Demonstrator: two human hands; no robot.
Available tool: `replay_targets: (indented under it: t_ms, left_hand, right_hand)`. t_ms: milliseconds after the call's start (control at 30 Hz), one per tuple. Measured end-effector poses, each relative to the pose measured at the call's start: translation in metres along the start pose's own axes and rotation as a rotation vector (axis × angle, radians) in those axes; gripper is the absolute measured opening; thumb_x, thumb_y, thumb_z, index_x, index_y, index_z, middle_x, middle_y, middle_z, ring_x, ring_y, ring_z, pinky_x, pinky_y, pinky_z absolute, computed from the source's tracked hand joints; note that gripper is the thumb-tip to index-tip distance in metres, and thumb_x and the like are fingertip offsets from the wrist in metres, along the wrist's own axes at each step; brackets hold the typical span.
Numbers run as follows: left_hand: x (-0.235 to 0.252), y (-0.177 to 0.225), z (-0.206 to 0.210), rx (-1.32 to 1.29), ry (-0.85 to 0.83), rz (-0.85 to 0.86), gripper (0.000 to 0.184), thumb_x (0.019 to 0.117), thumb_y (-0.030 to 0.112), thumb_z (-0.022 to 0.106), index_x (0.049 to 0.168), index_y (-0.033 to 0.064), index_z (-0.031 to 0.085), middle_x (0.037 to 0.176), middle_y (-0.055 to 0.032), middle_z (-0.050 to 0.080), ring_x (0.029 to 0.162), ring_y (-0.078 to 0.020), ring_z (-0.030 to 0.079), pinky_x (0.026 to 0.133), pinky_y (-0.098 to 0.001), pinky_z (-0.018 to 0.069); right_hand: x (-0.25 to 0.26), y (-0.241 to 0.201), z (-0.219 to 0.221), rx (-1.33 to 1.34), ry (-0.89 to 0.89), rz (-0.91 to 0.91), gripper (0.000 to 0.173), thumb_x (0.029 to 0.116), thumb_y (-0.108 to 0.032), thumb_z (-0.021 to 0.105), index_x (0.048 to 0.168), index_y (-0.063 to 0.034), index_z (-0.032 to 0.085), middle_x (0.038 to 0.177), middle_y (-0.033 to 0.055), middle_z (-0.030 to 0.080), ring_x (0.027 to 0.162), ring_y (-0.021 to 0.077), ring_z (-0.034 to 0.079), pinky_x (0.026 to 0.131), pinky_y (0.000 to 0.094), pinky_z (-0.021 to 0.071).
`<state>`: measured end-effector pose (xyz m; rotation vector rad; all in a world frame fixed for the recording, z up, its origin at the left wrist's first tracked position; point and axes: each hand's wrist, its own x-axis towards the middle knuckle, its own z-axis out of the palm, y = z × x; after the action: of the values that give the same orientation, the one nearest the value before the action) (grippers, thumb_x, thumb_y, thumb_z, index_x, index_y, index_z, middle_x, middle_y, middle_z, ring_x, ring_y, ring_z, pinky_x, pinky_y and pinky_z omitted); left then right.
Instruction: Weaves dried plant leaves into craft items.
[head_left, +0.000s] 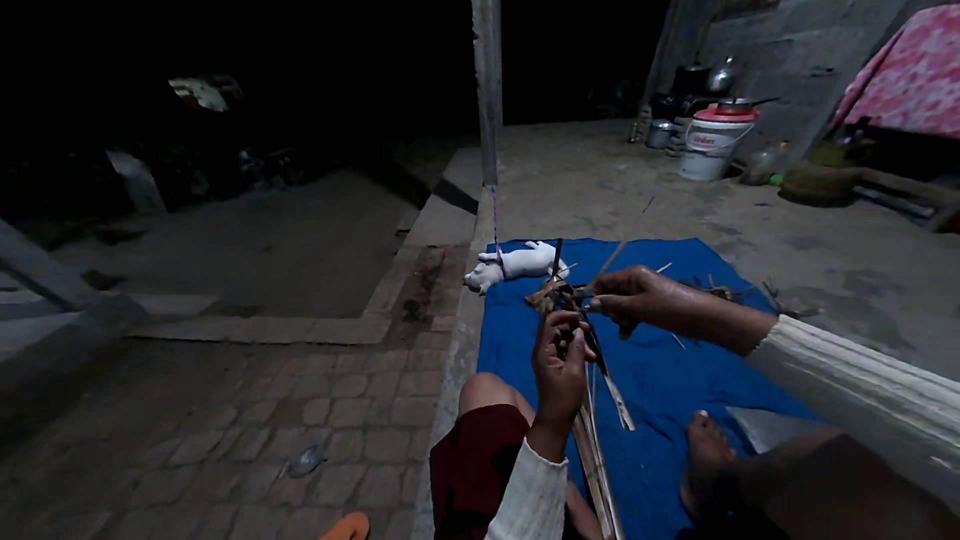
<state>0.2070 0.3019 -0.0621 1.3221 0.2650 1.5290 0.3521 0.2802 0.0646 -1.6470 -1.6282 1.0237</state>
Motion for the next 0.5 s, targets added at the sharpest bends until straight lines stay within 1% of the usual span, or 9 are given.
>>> replay_targets:
  t_ms: [67, 133, 233, 333, 367, 433, 500]
  left_hand:
    - [0.0, 0.001, -0.002, 0.008, -0.083, -0.049, 0.032, 0.0922, -0.012, 0.048, 0.122, -0.0101, 0.06, 0.103, -0.0067, 0.066, 0.068, -0.0015, 0.059, 0.06, -0.0181, 0.0524]
    - [0.001, 0.003, -0.005, -0.03, -0.1, -0.149, 0.035, 0.0913, -0.011, 0.046, 0.123, -0.0099, 0.06, 0.107, -0.0089, 0.066, 0.068, -0.0027, 0.059, 0.059, -0.0185, 0.0512]
    - [0.005, 0.008, -0.008, -0.152, -0.031, -0.278, 0.033, 0.0955, -0.009, 0.046, 0.126, -0.0099, 0.059, 0.108, -0.0103, 0.068, 0.069, -0.0044, 0.059, 0.059, -0.0188, 0.0502]
    - [0.008, 0.015, -0.009, -0.335, 0.119, -0.339, 0.033, 0.0993, -0.008, 0.045, 0.13, -0.0084, 0.056, 0.105, -0.0097, 0.068, 0.067, -0.0061, 0.061, 0.061, -0.0199, 0.0538]
    - [0.008, 0.015, -0.01, -0.403, 0.186, -0.339, 0.033, 0.0999, -0.008, 0.044, 0.13, -0.0067, 0.056, 0.105, -0.0094, 0.068, 0.067, -0.0067, 0.062, 0.063, -0.0204, 0.0553]
    - [0.009, 0.01, -0.014, -0.503, 0.288, -0.285, 0.033, 0.1019, -0.005, 0.041, 0.131, -0.0026, 0.056, 0.107, -0.0077, 0.068, 0.071, -0.0079, 0.065, 0.065, -0.0215, 0.057]
    - [0.009, 0.002, -0.024, -0.578, 0.303, -0.199, 0.035, 0.1041, -0.001, 0.036, 0.132, 0.0022, 0.056, 0.111, -0.0052, 0.068, 0.078, -0.0083, 0.067, 0.066, -0.0224, 0.058]
  right_hand:
    - [0.001, 0.003, -0.001, -0.062, -0.053, 0.009, 0.014, 0.1055, -0.01, 0.054, 0.098, -0.0001, 0.061, 0.076, 0.002, 0.056, 0.061, 0.0064, 0.057, 0.061, 0.0228, 0.0545]
    - [0.001, 0.004, -0.002, -0.109, -0.108, 0.021, 0.016, 0.1062, -0.012, 0.053, 0.103, 0.0012, 0.063, 0.079, 0.0027, 0.057, 0.062, 0.0056, 0.057, 0.061, 0.022, 0.054]
    - [0.0, 0.003, -0.002, -0.116, -0.152, 0.025, 0.02, 0.1076, -0.017, 0.052, 0.104, -0.0005, 0.063, 0.078, 0.0003, 0.056, 0.063, 0.0044, 0.057, 0.063, 0.0212, 0.0537]
    - [0.002, 0.006, -0.003, -0.096, -0.169, 0.008, 0.024, 0.109, -0.019, 0.049, 0.108, -0.001, 0.063, 0.077, -0.0007, 0.057, 0.063, 0.0042, 0.058, 0.063, 0.0208, 0.0541]
    - [0.001, 0.006, -0.003, -0.092, -0.166, 0.01, 0.025, 0.1095, -0.02, 0.047, 0.108, -0.0011, 0.064, 0.077, -0.0007, 0.059, 0.064, 0.0045, 0.06, 0.064, 0.0211, 0.0546]
    - [0.002, 0.005, -0.002, -0.092, -0.156, 0.032, 0.027, 0.1103, -0.021, 0.045, 0.105, -0.0017, 0.063, 0.078, -0.0006, 0.061, 0.066, 0.005, 0.062, 0.066, 0.0217, 0.0555]
    - [0.003, 0.007, -0.002, -0.084, -0.15, 0.041, 0.027, 0.1104, -0.021, 0.045, 0.105, -0.0017, 0.063, 0.08, 0.0002, 0.063, 0.069, 0.0058, 0.064, 0.067, 0.0222, 0.0563]
